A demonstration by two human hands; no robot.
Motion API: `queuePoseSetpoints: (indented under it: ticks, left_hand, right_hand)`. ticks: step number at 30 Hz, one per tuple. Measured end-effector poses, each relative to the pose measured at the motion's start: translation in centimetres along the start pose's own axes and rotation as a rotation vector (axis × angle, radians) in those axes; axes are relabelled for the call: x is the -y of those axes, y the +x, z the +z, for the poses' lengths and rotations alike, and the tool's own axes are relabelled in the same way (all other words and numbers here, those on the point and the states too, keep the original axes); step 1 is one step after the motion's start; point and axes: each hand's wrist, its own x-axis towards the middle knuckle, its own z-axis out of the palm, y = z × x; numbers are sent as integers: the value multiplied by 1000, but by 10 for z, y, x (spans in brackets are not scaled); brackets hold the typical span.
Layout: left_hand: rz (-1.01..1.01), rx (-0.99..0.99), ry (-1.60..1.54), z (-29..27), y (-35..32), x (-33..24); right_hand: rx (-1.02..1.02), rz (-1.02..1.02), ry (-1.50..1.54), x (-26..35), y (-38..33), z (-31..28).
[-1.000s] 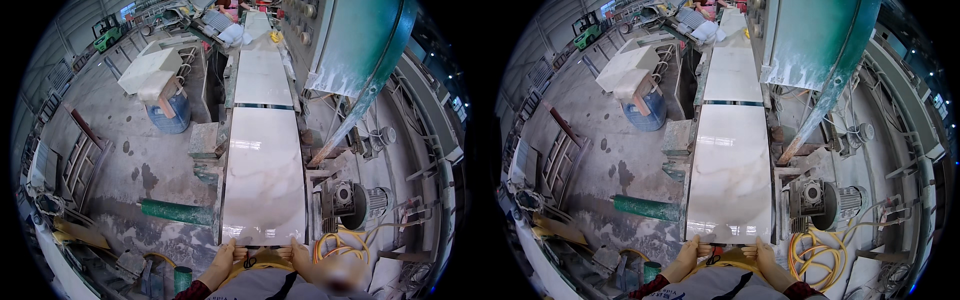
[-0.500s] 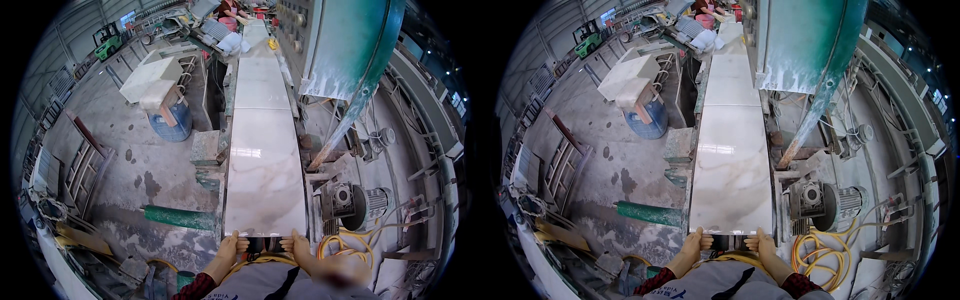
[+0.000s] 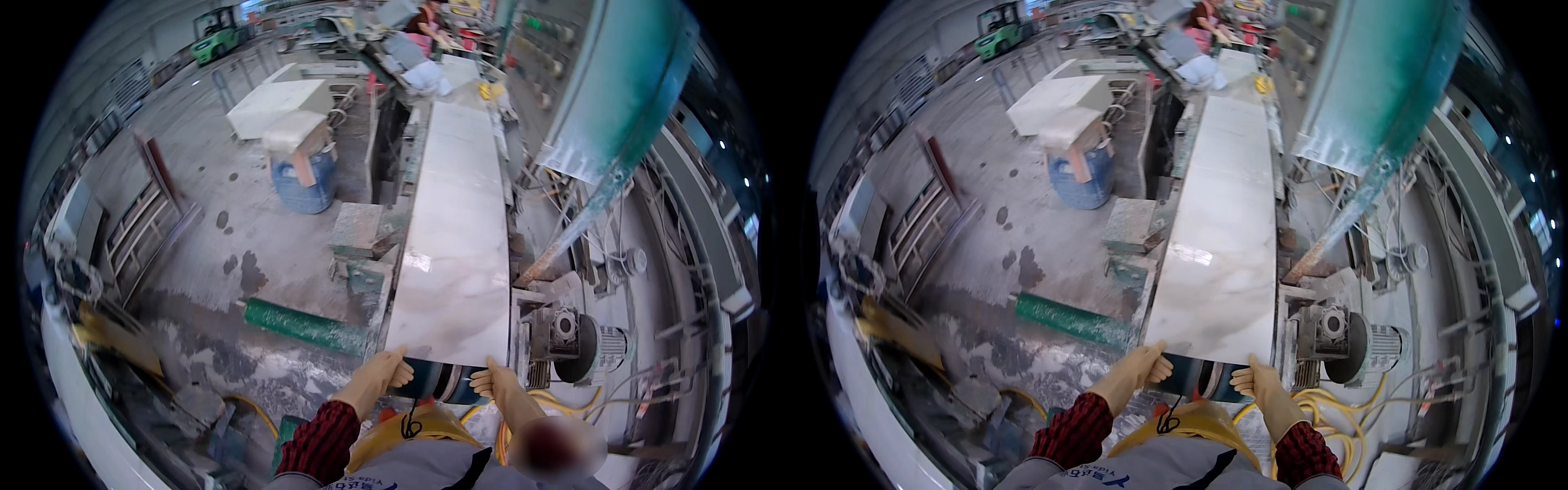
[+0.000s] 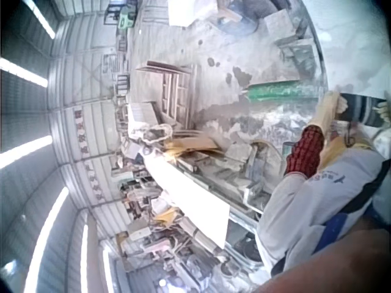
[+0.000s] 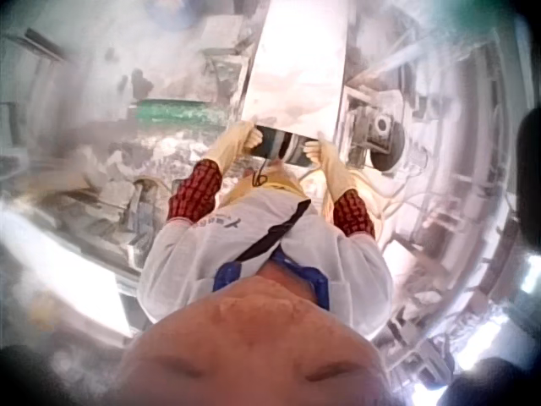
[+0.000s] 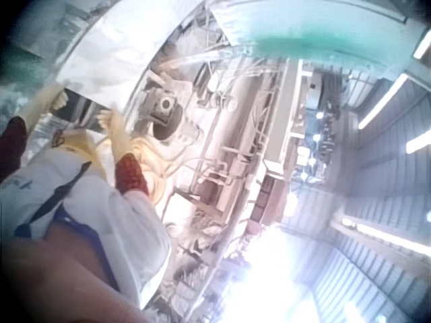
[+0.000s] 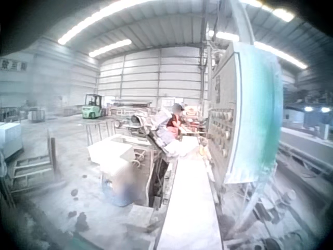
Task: The person handles large white rectangular tiles on a conveyor belt in a factory setting. They guide the tiles through the machinery, lift them off the belt, and place them onto a stack. The person wears gloves and uses both hands to manage the heavy slabs.
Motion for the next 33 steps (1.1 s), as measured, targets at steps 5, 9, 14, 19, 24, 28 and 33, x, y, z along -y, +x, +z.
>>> queuePoseSetpoints:
  ticks: [5,9,14,19,24,28,33]
  left_hand:
    - [186,62,-40,1,-49,25]
    - [106,-154,14,-7,-105,145]
    - [-200,-665,-577,4,-246,400]
    - [-936,-1094,-80,231,-359,538]
    - [-988,-1187,-295,457,-411,630]
    - [-792,-1272,-340,499,-375,652]
    - [-117,-1773,-1683,440,-365,663]
  right_hand:
    - [159,-128,-70,-9,10,11]
    - [355,-72,-258,-57,10,59]
    - [752,99,-675,-99,-61,139]
    - [1000,-185,-1029,-153,21,228]
    - [1094,54,-1166,-279,-106,209]
    - [1392,68,-1306,-305,-154,192]
    - [1455,-192,-1410,-371,-179,267]
